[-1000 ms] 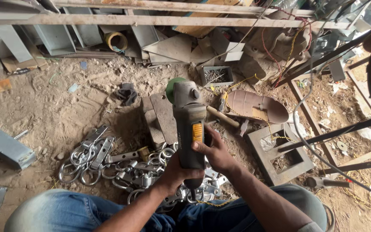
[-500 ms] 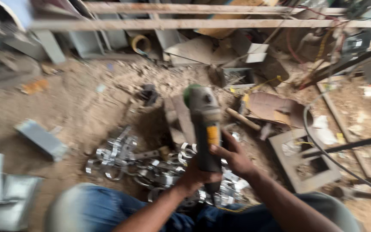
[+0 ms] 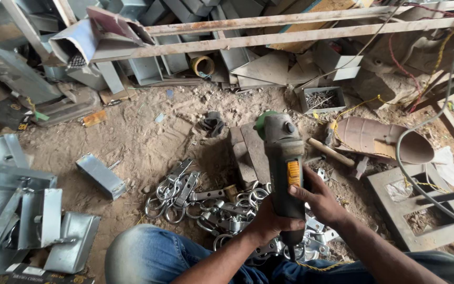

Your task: The person uses an angle grinder to smooth the edges of several small metal link components, picking them up from a pile and placing them back after grinding.

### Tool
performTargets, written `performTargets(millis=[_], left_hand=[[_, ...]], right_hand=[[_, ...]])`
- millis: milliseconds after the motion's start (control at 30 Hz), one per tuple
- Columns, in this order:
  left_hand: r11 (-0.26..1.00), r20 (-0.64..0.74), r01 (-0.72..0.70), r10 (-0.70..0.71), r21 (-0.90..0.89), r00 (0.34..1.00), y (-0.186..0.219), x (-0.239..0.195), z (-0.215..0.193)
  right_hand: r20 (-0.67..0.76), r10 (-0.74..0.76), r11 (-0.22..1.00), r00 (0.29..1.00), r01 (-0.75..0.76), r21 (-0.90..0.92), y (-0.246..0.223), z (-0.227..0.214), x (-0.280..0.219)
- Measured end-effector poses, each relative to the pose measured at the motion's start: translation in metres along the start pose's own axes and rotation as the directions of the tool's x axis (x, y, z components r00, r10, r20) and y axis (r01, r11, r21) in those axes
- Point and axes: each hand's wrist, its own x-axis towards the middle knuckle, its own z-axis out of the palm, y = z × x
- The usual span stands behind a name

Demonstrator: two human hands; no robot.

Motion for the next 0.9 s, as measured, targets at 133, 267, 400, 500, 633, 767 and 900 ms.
performTargets(millis=[133,267,400,500,633,767,900], left_hand=[[1.000,-0.001,-0.012,0.012,0.016,1.000,-0.005,0.001,-0.004],[1.000,0.000,0.012,-0.012,0.024,1.000,-0.010,0.002,-0.005],[0.999,-0.010,-0.004,0.005,0.038,1.000,-0.009,0.002,-0.005],[0.999,-0.015,0.010,-0.009,0.043,1.000,-0.008,0.002,-0.005],[1.000,-0.015,0.013,-0.012,0.019,1.000,-0.010,0.003,-0.005],[0.999,-0.022,0.028,-0.029,-0.030,0.999,-0.012,0.005,-0.005],[0.999,0.004,0.012,-0.011,-0.039,1.000,-0.013,0.005,-0.006]], right_hand=[[-0.021,0.032,0.999,0.999,-0.032,0.017,0.007,-0.002,0.001],[-0.057,0.079,0.996,0.995,-0.077,0.044,0.019,-0.006,0.004],[-0.015,0.053,0.994,0.999,-0.051,0.095,0.022,-0.006,0.005],[-0.040,0.076,0.996,0.996,-0.074,0.048,0.020,-0.007,0.006],[-0.038,0.071,0.996,0.997,-0.069,0.057,0.022,-0.006,0.006],[-0.035,0.080,0.995,0.996,-0.078,0.064,0.018,-0.004,0.006],[0.002,0.037,0.997,0.999,-0.037,0.073,0.011,-0.001,0.004]])
